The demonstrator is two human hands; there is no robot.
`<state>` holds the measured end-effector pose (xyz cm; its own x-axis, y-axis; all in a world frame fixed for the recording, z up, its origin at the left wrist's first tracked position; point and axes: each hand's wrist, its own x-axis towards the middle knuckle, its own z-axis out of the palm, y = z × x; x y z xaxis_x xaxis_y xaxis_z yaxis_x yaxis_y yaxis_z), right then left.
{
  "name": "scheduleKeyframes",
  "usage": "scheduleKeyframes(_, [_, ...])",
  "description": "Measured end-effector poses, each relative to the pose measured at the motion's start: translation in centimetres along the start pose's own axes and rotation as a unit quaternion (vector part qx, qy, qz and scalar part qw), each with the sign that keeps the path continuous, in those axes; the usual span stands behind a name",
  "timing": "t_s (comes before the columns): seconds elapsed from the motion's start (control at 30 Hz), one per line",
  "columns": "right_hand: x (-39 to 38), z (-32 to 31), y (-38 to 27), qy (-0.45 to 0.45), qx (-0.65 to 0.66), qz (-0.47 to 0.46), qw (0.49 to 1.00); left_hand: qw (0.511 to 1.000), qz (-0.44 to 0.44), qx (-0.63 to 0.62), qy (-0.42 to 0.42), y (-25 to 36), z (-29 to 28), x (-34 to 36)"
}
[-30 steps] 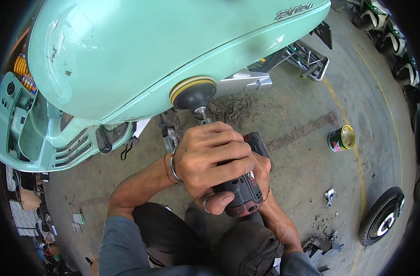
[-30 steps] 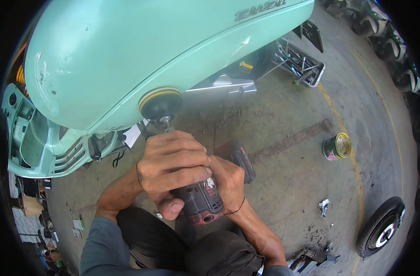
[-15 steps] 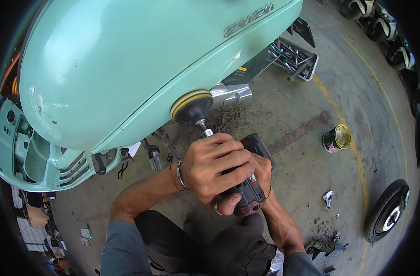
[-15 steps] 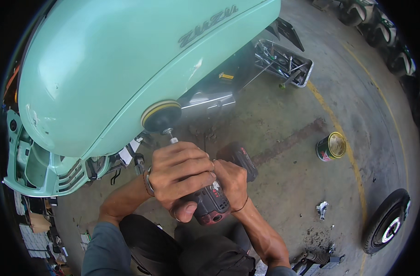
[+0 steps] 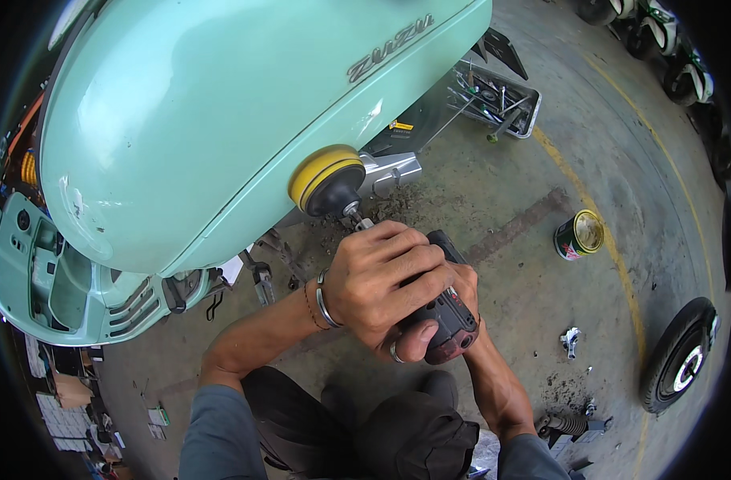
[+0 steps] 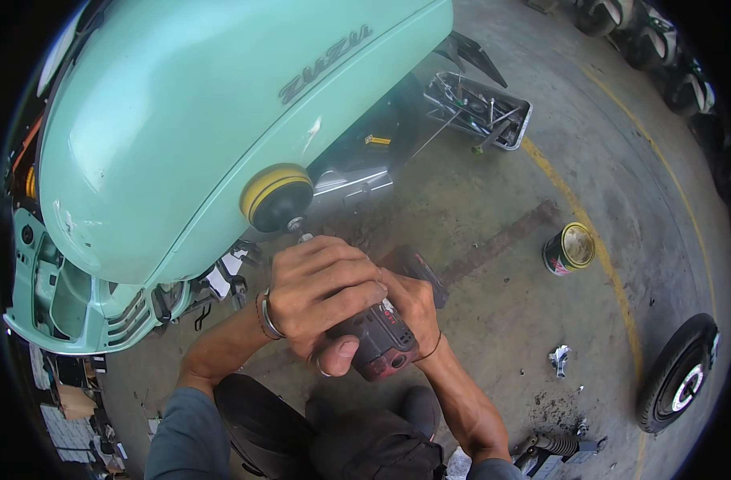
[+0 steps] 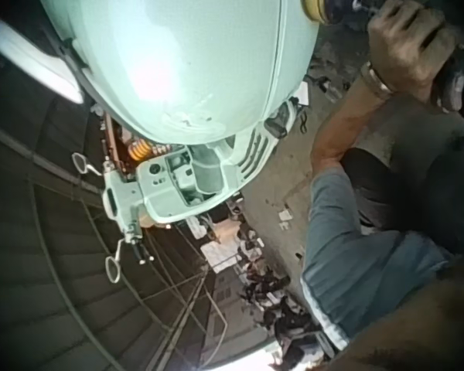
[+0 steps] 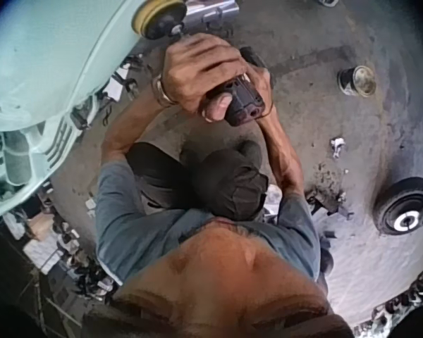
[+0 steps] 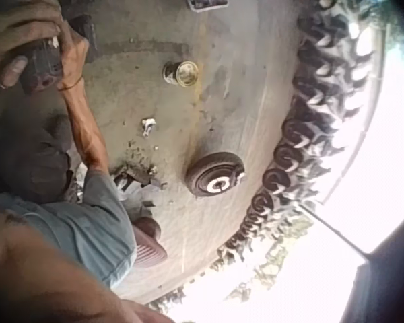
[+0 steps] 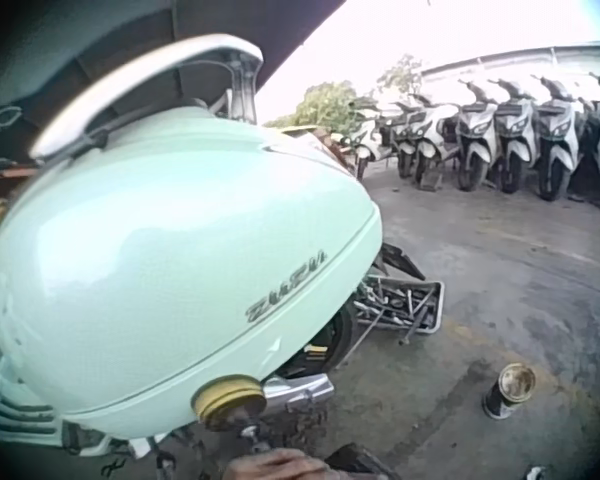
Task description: The person polishes the side panel of a scooter using a power tool, applies a substance from a can to the panel, and continues polishing. They then use tools to work on the battery compartment and organize tools in a toolbox.
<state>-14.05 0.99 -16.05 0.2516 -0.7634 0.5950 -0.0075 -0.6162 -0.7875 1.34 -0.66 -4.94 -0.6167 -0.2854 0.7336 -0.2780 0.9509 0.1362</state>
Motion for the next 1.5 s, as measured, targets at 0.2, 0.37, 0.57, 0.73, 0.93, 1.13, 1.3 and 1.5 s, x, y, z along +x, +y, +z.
scheduleKeyframes(0.2, [-0.2, -1.8, -0.4, 0.029, 0.017, 0.084, 0.996, 1.000, 0.003, -0.009, -0.020, -0.3, 1.2, 2.1])
scheduleKeyframes(0.37, [0.5, -3.0, 0.6, 0.090, 0.008, 0.030, 0.995, 1.000, 0.009, -0.010, -0.010, -0.8, 2.3, 4.2])
scheduleKeyframes(0.57, [2.2, -4.7, 1.4, 0.057, -0.026, 0.030, 0.998, 1.000, 0.022, -0.001, 0.006, -2.3, 2.5, 5.6])
scheduleKeyframes(0.73, [2.9, -5.7, 1.1, 0.043, -0.086, -0.014, 0.995, 1.000, 0.013, 0.003, 0.025, -2.9, 2.8, 5.6])
scheduleKeyframes(0.93, [2.3, -4.9, 1.4, 0.014, -0.076, 0.015, 0.997, 0.999, 0.000, 0.001, 0.044, -2.3, 2.0, 5.0])
scheduleKeyframes(1.13, [1.9, -3.2, 0.2, 0.015, -0.070, 0.017, 0.997, 0.999, -0.004, 0.007, 0.048, -1.4, 0.4, 3.5])
scheduleKeyframes(1.3, [0.9, -0.4, -1.5, 0.001, -0.005, 0.067, 0.998, 0.999, -0.024, 0.007, 0.042, 0.3, -1.7, 1.3])
scheduleKeyframes(1.5, [0.6, 3.0, -4.0, -0.061, 0.037, 0.073, 0.995, 0.999, -0.033, 0.009, 0.021, 2.2, -4.7, -1.7])
